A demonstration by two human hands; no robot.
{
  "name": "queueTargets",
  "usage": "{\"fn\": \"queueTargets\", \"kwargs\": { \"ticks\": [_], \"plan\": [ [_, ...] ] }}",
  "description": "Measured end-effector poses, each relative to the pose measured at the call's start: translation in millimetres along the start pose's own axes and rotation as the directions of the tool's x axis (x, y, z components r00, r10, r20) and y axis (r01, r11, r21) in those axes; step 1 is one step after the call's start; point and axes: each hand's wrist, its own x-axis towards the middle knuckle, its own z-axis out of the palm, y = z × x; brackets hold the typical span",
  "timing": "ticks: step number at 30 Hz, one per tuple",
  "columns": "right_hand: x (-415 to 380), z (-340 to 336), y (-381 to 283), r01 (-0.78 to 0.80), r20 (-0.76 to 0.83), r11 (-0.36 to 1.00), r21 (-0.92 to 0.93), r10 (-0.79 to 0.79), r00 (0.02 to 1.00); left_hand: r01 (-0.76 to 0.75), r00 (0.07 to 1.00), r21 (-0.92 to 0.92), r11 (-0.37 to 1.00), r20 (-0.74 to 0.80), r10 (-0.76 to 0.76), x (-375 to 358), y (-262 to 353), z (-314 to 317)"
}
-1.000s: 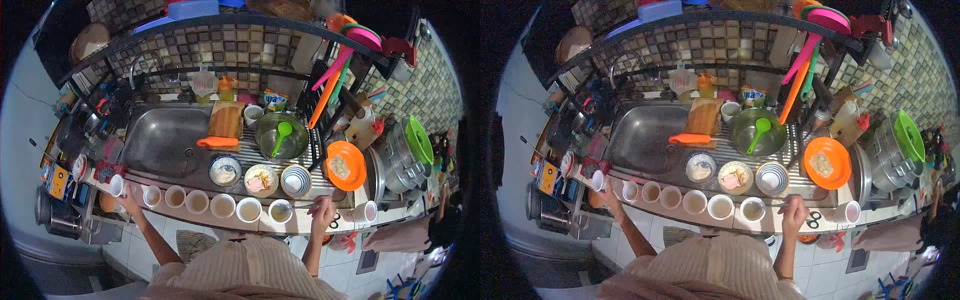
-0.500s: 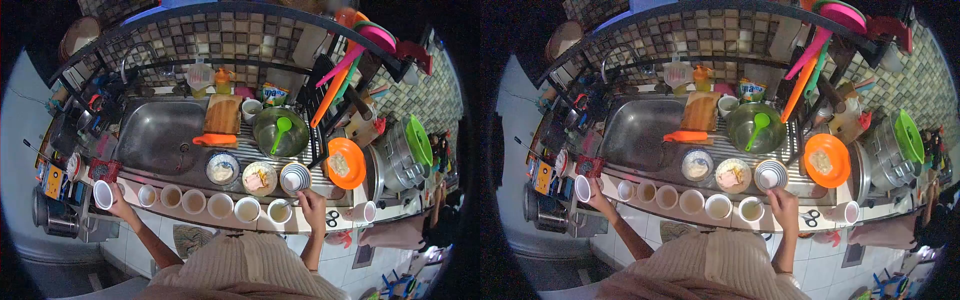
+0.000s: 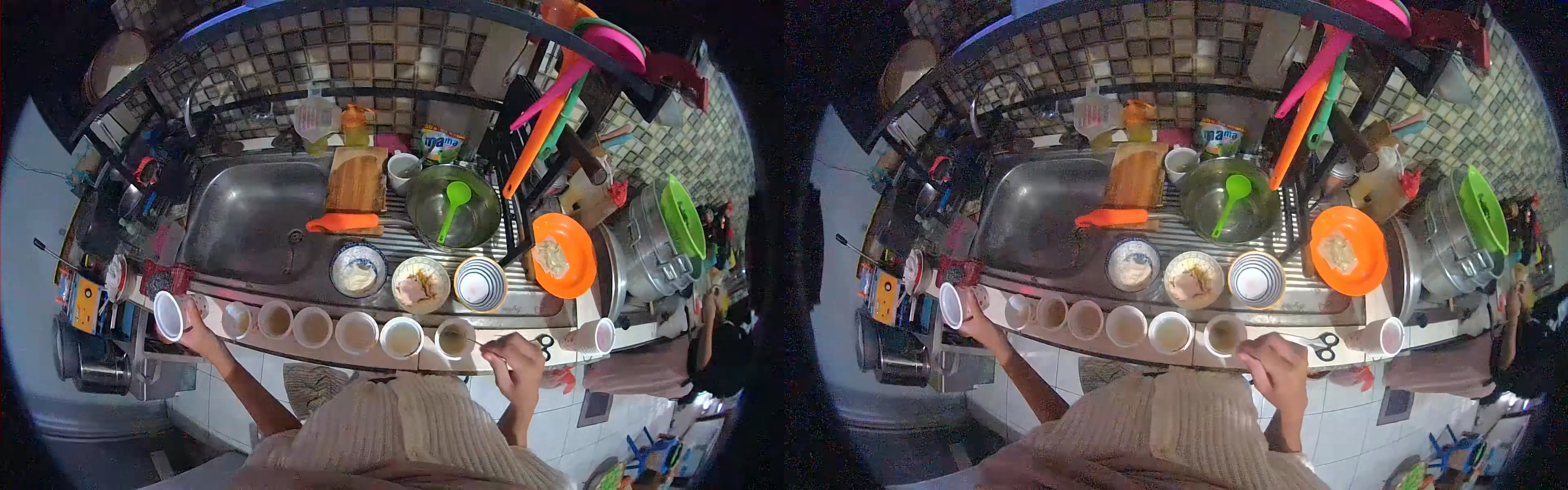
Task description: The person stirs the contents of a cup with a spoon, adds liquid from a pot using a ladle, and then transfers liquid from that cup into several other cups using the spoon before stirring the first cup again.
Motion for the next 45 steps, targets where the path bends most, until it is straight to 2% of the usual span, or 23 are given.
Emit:
{"fn": "queueTargets", "kwargs": {
  "ticks": [3,6,8,12,14,15,16,18,19,20,22,23,24,26,27,30,33,34,35,39,40,42,45],
  "plan": [
    [-7.6,1.6,-0.4,0.118,-0.198,0.984,-0.131,-0.142,0.97,-0.086,0.996,0.048,0.995,0.015,0.085,-0.9,-4.0,-6.0],
    [-12.5,5.7,-0.1,0.169,-0.331,0.976,-0.137,-0.206,0.921,0.003,0.993,0.119,0.993,0.119,-0.017,-1.2,-5.6,-9.4],
    [-18.3,8.3,11.4,0.096,-0.301,0.983,-0.16,-0.141,0.943,0.088,0.985,0.027,0.996,0.147,-0.091,-6.7,0.1,-7.9],
    [-27.9,12.3,24.6,0.067,-0.484,0.996,-0.057,-0.086,0.871,0.026,0.987,0.048,0.999,0.158,-0.034,-11.3,0.9,-11.5],
    [-24.1,16.4,17.9,-0.084,-0.666,0.937,0.339,0.302,0.682,-0.017,0.973,0.011,1.0,0.23,0.014,-8.1,3.7,-12.6],
    [-16.2,15.1,16.9,-0.095,-0.691,0.937,0.336,0.313,0.652,-0.038,0.963,-0.007,0.999,0.265,0.038,-7.1,4.6,-13.4],
    [-9.7,14.5,21.7,-0.091,-0.689,0.937,0.337,0.311,0.655,-0.039,0.965,-0.006,0.999,0.26,0.039,-6.5,4.9,-13.9],
    [-0.3,14.0,33.5,-0.197,-0.545,0.754,0.627,0.605,0.58,-0.11,0.954,0.078,0.991,0.29,0.083,-6.0,7.4,-18.1],
    [11.2,16.8,34.3,-0.178,-0.504,0.683,0.708,0.666,0.55,-0.111,0.955,0.077,0.991,0.285,0.085,-7.0,9.8,-16.4],
    [16.8,19.1,39.4,-0.178,-0.501,0.683,0.709,0.665,0.554,-0.087,0.963,0.035,0.996,0.26,0.075,-9.7,13.3,-15.9],
    [23.6,26.8,57.6,-0.253,-0.273,0.539,0.803,0.711,0.649,-0.067,0.971,0.002,0.998,0.229,0.065,-9.9,14.5,-20.1],
    [25.2,29.0,66.0,-0.342,-0.123,0.487,0.804,0.698,0.705,-0.088,0.97,0.02,0.996,0.228,0.081,-10.2,11.9,-24.6],
    [32.3,33.2,66.0,-0.344,-0.116,0.482,0.806,0.698,0.707,-0.112,0.969,0.035,0.993,0.226,0.101,-9.7,9.9,-27.6],
    [49.8,42.7,63.2,-0.404,0.025,0.549,0.732,0.571,0.821,-0.086,0.973,0.077,0.993,0.222,0.067,-9.7,9.6,-38.1],
    [59.4,49.4,63.9,-0.406,0.029,0.549,0.731,0.569,0.822,-0.061,0.974,0.036,0.997,0.223,0.051,-10.5,12.5,-40.7],
    [91.9,68.4,63.0,-0.38,0.179,0.655,0.653,0.355,0.918,0.023,0.982,0.011,1.0,0.185,-0.025,-15.0,7.0,-56.2],
    [116.8,90.6,52.8,-0.293,0.196,0.755,0.586,0.219,0.956,0.144,0.982,-0.007,0.989,0.12,-0.142,-28.9,-2.4,-66.6],
    [122.4,98.0,50.7,-0.187,0.165,0.884,0.429,0.126,0.978,0.209,0.974,-0.035,0.977,0.096,-0.205,-34.7,-5.9,-69.5],
    [127.8,104.4,47.7,-0.064,0.151,0.965,0.253,0.026,0.988,0.076,0.984,0.045,0.996,0.159,-0.082,-39.6,-11.4,-74.5],
    [141.4,126.2,37.1,0.103,0.208,0.988,0.111,-0.124,0.97,0.191,0.965,-0.061,0.98,0.193,-0.176,-65.6,0.0,-66.8],
    [142.4,132.6,38.8,0.104,0.214,0.988,0.114,-0.127,0.969,0.202,0.954,-0.073,0.977,0.239,-0.179,-68.8,-0.8,-66.7],
    [144.3,141.8,40.3,0.255,0.17,0.959,0.122,-0.273,0.947,0.227,0.925,-0.099,0.969,0.333,-0.183,-75.0,-0.2,-63.9],
    [145.7,145.0,42.6,0.232,0.216,0.965,0.126,-0.255,0.943,0.216,0.922,-0.136,0.967,0.353,-0.156,-83.1,5.7,-57.9]
  ]
}}
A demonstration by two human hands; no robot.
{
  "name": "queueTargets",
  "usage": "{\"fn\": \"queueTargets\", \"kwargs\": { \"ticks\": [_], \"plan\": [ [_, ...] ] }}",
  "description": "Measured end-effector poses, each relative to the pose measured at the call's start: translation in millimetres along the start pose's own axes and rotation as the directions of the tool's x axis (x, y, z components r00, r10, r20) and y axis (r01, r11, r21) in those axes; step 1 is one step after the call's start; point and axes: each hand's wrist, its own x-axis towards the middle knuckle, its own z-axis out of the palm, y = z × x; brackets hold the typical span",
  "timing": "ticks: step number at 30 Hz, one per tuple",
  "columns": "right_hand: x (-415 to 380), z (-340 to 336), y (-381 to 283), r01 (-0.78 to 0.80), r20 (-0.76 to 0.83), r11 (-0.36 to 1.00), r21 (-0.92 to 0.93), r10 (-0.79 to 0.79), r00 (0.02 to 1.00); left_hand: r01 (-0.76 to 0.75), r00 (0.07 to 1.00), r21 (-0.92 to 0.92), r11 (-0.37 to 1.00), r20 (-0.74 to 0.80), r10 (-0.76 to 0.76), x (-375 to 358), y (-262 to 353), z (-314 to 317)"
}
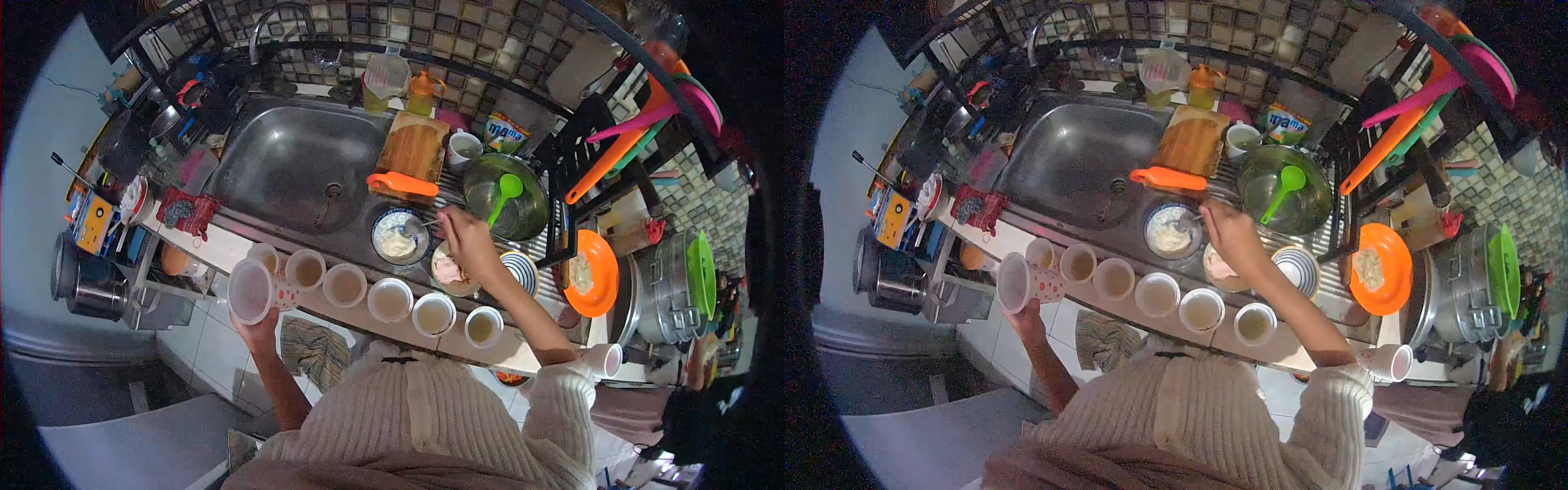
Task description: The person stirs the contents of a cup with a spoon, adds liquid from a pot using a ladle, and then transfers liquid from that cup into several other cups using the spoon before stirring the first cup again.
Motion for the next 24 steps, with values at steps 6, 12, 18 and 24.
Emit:
{"fn": "queueTargets", "kwargs": {
  "ticks": [6,12,18,24],
  "plan": [
    [1.0,-6.0,-3.6,0.044,0.024,0.987,-0.156,-0.041,0.999,0.121,0.991,-0.049,0.991,0.057,-0.118,3.4,14.6,11.2],
    [1.3,-3.9,-0.6,0.028,-0.01,0.974,-0.225,-0.031,0.999,0.041,0.996,-0.014,0.999,0.078,-0.04,7.0,7.3,16.7],
    [-0.4,5.9,12.2,-0.126,-0.081,0.985,-0.12,0.117,0.99,0.057,0.995,0.001,0.998,0.079,-0.057,9.1,13.2,23.0],
    [-0.2,6.7,14.4,-0.291,-0.069,0.956,0.018,0.292,0.954,0.053,0.995,-0.054,0.997,0.091,-0.048,9.1,14.7,20.9]
  ]
}}
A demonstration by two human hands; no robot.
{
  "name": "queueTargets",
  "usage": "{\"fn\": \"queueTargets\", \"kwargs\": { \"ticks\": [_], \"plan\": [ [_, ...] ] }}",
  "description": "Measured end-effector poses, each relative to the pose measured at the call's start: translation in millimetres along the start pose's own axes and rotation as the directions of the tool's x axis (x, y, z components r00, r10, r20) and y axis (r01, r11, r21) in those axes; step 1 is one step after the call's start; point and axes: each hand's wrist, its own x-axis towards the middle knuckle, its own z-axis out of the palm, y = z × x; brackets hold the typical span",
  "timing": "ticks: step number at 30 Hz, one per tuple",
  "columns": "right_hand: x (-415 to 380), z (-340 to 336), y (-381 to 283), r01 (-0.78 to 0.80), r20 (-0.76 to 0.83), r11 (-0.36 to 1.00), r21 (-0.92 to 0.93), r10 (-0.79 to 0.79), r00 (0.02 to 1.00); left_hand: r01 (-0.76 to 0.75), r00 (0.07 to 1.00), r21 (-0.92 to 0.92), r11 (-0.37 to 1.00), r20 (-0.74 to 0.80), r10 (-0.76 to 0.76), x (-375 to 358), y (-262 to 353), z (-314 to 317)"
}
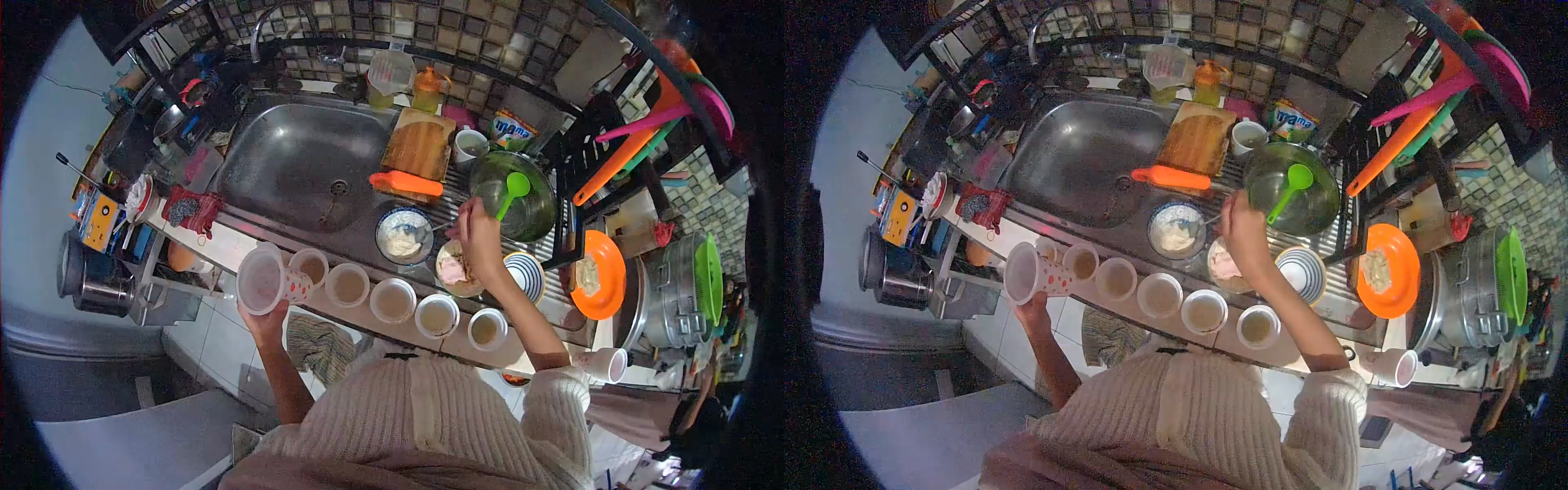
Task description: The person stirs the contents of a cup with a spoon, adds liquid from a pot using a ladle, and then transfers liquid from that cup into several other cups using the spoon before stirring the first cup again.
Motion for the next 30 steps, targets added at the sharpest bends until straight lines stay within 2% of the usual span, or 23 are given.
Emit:
{"fn": "queueTargets", "kwargs": {
  "ticks": [8,10,14,16,20,23,26,29,30],
  "plan": [
    [0.6,8.2,9.4,-0.03,-0.053,0.989,0.143,0.038,0.998,-0.021,1.0,0.003,1.0,0.0,0.021,2.1,11.1,7.7],
    [0.9,9.3,11.7,-0.127,-0.018,0.967,0.223,0.134,0.991,-0.012,1.0,-0.012,1.0,0.026,0.012,2.8,13.3,9.4],
    [0.5,7.4,10.2,-0.136,-0.032,0.958,0.253,0.149,0.988,0.005,1.0,0.0,1.0,0.031,-0.005,1.2,9.0,6.7],
    [-0.5,7.8,10.6,-0.126,-0.062,0.947,0.297,0.15,0.987,0.07,0.997,0.054,0.996,0.029,-0.072,1.3,8.4,6.0],
    [-1.0,11.0,21.0,-0.108,-0.08,0.933,0.342,0.144,0.986,0.032,0.999,0.005,0.999,0.026,-0.032,0.1,4.7,5.5],
    [-1.1,12.1,30.4,-0.177,-0.02,0.891,0.418,0.204,0.979,0.04,0.999,0.005,0.999,0.031,-0.04,0.2,7.1,7.5],
    [-2.9,6.4,25.6,-0.175,-0.016,0.85,0.496,0.211,0.977,0.06,0.997,-0.063,0.996,0.055,-0.057,0.7,10.9,9.7],
    [-2.6,2.2,31.4,-0.151,-0.049,0.841,0.52,0.206,0.977,0.053,0.996,-0.011,0.999,0.072,-0.052,0.8,14.9,13.9],
    [-3.3,-1.4,29.6,-0.163,-0.045,0.82,0.549,0.224,0.973,0.044,0.99,0.013,0.999,0.135,-0.046,2.1,18.0,16.1]
  ]
}}
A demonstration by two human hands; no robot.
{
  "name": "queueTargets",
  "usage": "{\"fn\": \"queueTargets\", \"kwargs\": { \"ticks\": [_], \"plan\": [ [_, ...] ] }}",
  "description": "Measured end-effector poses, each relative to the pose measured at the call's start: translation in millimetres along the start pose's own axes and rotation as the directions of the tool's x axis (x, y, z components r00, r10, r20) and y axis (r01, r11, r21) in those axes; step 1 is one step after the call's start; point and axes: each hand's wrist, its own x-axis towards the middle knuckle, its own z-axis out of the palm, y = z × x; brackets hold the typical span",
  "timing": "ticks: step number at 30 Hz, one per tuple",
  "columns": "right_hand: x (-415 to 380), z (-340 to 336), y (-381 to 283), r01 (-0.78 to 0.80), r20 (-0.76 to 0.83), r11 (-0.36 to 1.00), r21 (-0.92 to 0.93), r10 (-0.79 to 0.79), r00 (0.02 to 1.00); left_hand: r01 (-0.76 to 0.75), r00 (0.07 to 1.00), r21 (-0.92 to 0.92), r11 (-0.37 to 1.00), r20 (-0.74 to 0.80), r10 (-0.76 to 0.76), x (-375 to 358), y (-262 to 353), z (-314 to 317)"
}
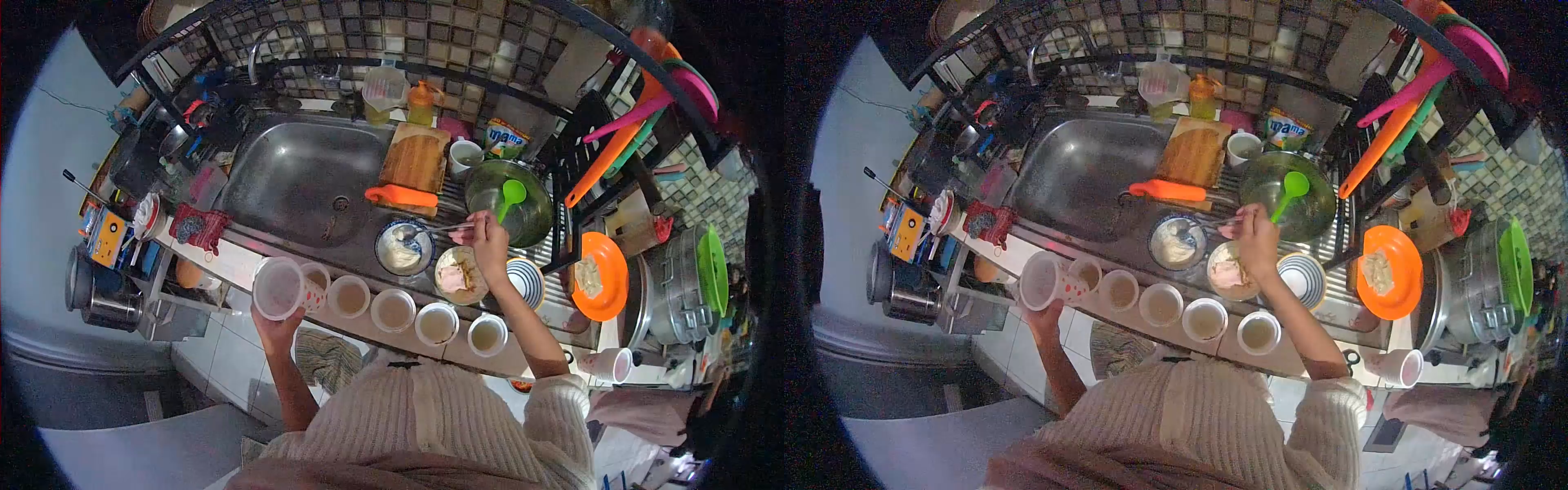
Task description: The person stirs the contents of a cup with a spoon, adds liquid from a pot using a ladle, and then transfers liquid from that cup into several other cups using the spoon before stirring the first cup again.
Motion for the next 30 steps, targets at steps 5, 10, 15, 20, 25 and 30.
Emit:
{"fn": "queueTargets", "kwargs": {
  "ticks": [5,10,15,20,25,30],
  "plan": [
    [-5.1,-14.6,-2.8,-0.022,0.002,0.992,0.125,0.021,1.0,0.05,0.981,0.145,0.988,0.181,-0.076,4.4,16.8,21.1],
    [-16.5,-27.7,-32.4,-0.053,-0.034,0.975,0.216,0.062,0.998,-0.016,0.943,0.293,0.956,0.323,-0.084,0.2,16.4,43.2],
    [-22.6,-41.8,-66.4,-0.009,-0.033,0.953,0.303,0.02,0.999,-0.044,0.884,0.391,0.919,0.444,-0.147,-2.2,34.6,63.0],
    [-37.9,-43.7,-117.5,0.026,-0.033,0.945,0.325,-0.016,0.999,0.013,0.885,0.273,0.962,0.445,-0.139,-2.3,29.2,81.1],
    [-65.5,-35.4,-151.3,0.211,0.049,0.962,0.174,-0.222,0.974,-0.141,0.873,0.332,0.933,0.485,-0.04,-0.7,32.8,93.4],
    [-77.2,-40.2,-158.1,0.846,0.75,0.488,-0.215,-0.472,0.463,-0.163,0.82,0.297,0.941,0.57,-0.038,-7.9,26.1,101.9]
  ]
}}
